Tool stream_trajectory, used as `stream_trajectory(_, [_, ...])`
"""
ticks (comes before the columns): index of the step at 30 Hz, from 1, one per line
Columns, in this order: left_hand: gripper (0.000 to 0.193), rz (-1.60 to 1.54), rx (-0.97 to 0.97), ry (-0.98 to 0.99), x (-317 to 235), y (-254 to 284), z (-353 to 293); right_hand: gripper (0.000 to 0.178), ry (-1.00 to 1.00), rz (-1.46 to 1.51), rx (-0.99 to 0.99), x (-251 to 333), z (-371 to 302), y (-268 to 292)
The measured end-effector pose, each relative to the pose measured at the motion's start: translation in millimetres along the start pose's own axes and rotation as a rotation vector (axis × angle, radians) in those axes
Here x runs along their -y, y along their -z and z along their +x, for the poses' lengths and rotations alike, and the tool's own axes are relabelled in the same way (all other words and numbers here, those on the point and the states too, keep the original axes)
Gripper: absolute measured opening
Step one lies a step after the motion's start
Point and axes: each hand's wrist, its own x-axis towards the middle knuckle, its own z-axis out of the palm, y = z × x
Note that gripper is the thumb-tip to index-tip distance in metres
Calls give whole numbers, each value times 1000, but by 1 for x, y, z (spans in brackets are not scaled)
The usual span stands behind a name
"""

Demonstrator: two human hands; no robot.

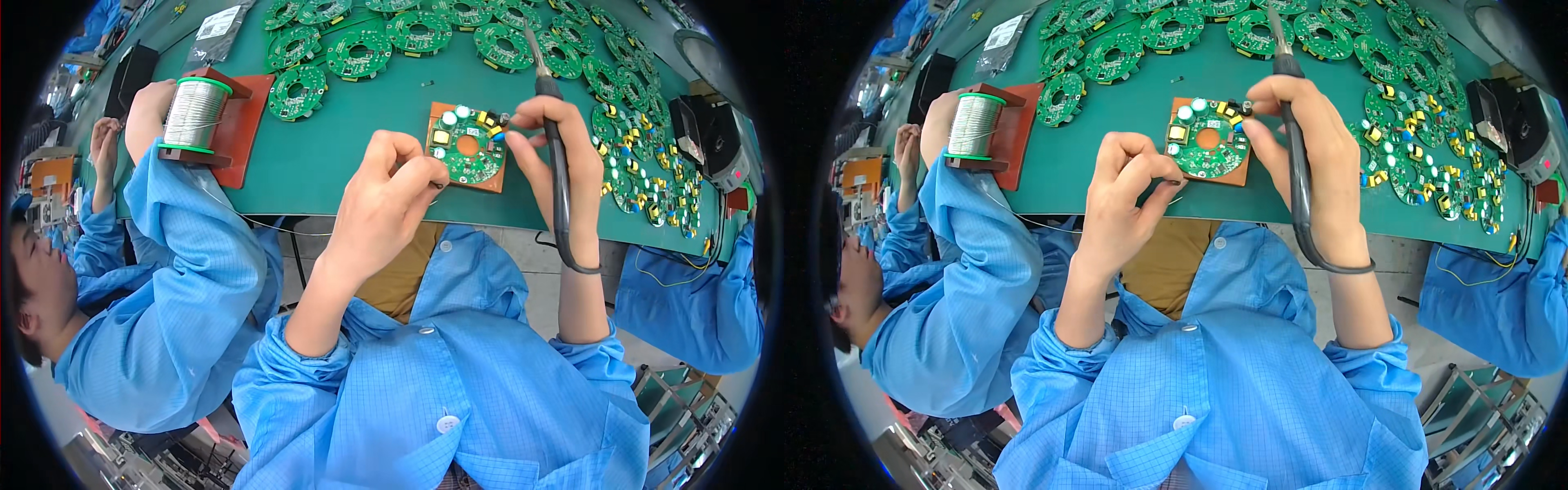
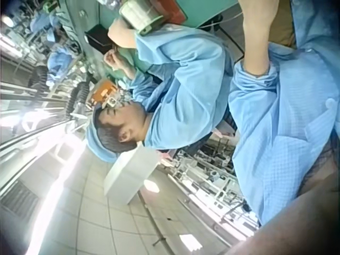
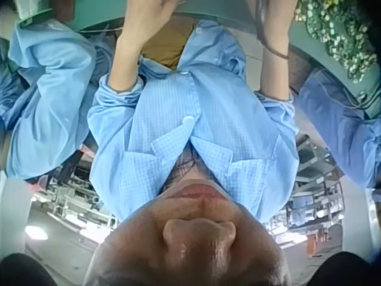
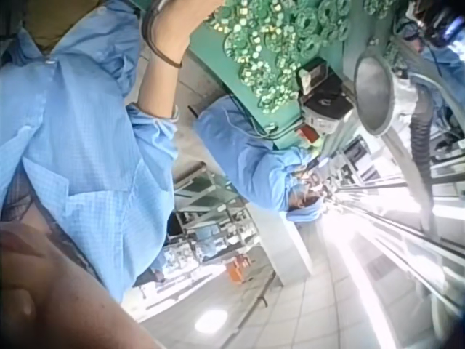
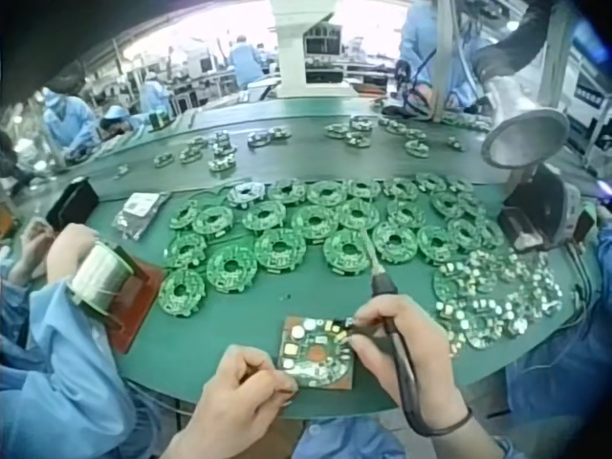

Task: The person positions circuit boards onto a fixture block by hand and solders electronic components onto them using a soldering iron and solder wire.

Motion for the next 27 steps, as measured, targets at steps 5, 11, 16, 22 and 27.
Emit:
stream_trajectory(5, [46, -115, -11, 66, -3, 5, 3, 29, -54, 16, -40, 0, 12, -9])
stream_trajectory(11, [45, -95, -87, 194, -9, -1, 10, 22, -93, -157, 54, 3, 18, -7])
stream_trajectory(16, [35, -81, -100, 289, -11, -2, 23, 16, -63, -88, 40, 4, 14, -8])
stream_trajectory(22, [17, 229, -98, 203, -18, -5, 37, 19, -83, -91, -74, 2, 0, -3])
stream_trajectory(27, [24, -8, -220, 244, -21, 8, 39, 20, -52, 19, -123, -3, -6, 0])
